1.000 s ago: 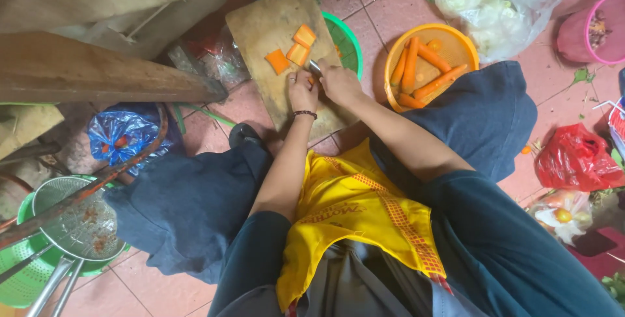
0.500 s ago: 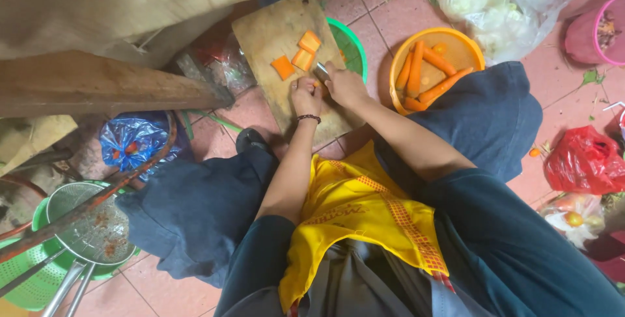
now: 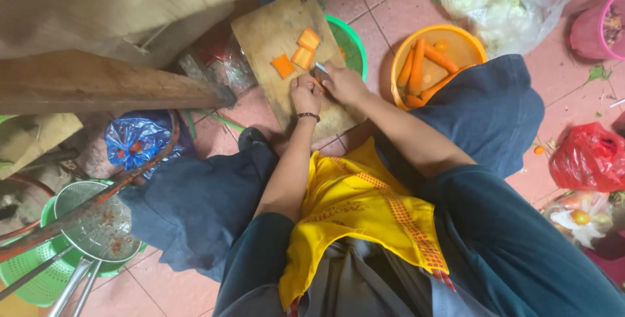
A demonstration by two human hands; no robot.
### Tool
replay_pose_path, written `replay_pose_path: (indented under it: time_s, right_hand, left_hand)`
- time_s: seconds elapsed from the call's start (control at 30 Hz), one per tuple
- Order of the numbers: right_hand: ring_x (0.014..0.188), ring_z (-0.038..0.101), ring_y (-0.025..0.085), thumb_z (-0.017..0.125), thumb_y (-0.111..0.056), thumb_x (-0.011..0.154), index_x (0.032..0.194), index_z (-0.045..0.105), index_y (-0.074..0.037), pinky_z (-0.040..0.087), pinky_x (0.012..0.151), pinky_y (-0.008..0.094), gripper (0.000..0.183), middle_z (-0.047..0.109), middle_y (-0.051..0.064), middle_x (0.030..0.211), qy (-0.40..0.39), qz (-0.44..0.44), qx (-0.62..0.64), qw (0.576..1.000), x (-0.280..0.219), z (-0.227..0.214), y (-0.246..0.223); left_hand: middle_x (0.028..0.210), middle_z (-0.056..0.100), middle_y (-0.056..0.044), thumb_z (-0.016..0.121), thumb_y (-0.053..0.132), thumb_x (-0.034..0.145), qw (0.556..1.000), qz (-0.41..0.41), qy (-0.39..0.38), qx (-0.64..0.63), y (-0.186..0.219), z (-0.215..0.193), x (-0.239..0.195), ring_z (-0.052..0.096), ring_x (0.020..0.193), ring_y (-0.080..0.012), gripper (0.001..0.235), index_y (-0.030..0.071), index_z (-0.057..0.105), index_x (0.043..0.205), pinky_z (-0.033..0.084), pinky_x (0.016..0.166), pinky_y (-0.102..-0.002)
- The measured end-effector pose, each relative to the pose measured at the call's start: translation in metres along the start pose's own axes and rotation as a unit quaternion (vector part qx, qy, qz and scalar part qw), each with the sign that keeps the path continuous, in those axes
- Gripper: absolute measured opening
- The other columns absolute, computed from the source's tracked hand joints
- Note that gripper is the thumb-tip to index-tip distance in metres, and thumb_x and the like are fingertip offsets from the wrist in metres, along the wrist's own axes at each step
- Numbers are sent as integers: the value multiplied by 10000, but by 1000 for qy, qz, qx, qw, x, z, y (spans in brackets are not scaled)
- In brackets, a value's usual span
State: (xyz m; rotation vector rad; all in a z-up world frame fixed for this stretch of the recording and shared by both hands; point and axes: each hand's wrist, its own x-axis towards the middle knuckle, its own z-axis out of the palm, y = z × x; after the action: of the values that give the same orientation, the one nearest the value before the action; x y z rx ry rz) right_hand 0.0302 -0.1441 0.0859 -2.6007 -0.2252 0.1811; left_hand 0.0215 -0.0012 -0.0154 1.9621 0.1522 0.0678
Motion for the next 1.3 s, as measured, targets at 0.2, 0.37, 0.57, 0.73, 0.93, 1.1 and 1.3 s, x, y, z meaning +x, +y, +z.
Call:
replay_pose_path:
  time_s: [0.2, 0.37, 0.57, 0.73, 0.93, 1.1, 1.3]
  right_hand:
    - [820, 675, 510, 651, -268, 973, 1235, 507, -24, 531, 736, 622, 386, 693, 292, 857, 37, 32, -10, 999, 2, -42, 32]
    - [795, 676, 511, 670, -275, 917, 1226, 511, -34, 537, 698, 611, 423, 687, 308, 832, 15, 82, -59, 995, -13, -44, 41]
    - [783, 681, 494, 616, -225, 966, 1247, 485, -36, 523, 692, 616, 363, 700, 287, 820, -33, 69, -34, 996, -24, -21, 10]
    - [782, 699, 463, 573, -145, 985, 1171, 473, -34, 537, 680, 592, 238, 714, 254, 888, 5, 25, -22, 999, -27, -15, 3]
    - [757, 688, 478, 581, -164, 965, 1192, 459, -8, 529, 682, 592, 301, 705, 266, 792, -37, 77, -32, 996, -14, -32, -19]
    - [787, 700, 480, 558, -92, 916, 1175, 471, 4, 553, 675, 569, 289, 711, 285, 946, -42, 36, -66, 996, -8, -13, -20]
    - [814, 713, 468, 534, -57, 892, 1171, 479, -9, 567, 680, 551, 289, 715, 280, 951, -27, 14, -100, 995, -6, -4, -12]
  left_hand:
    - [1201, 622, -147, 655, -112, 703, 950, 237, -93, 180, 57, -36, 5, 578, 1146, -367, 607, 121, 690, 1261, 510, 955, -441]
    - [1372, 603, -54, 700, -40, 787, 899, 295, -168, 276, 21, -21, 16, 568, 1248, -333, 522, 203, 685, 1248, 483, 990, -455]
    - [1306, 579, -192, 847, 78, 717, 963, 146, -142, 177, 30, -17, -2, 637, 1079, -409, 593, 130, 635, 1268, 553, 890, -466]
    - [1279, 591, -181, 853, 69, 759, 973, 113, -113, 166, 33, -13, -15, 652, 1072, -412, 513, 133, 632, 1218, 567, 887, -475]
    - [1337, 545, -212, 828, 38, 703, 971, 135, -96, 172, 33, -12, -12, 640, 1091, -438, 537, 102, 606, 1188, 571, 873, -475]
    - [1401, 537, -242, 718, -99, 698, 972, 113, -99, 183, 23, -7, -9, 630, 1085, -452, 565, 82, 611, 1222, 563, 873, -486]
    - [1299, 573, -242, 754, -73, 658, 970, 130, -87, 187, 14, -4, -5, 644, 1062, -454, 575, 56, 600, 1197, 570, 861, -488]
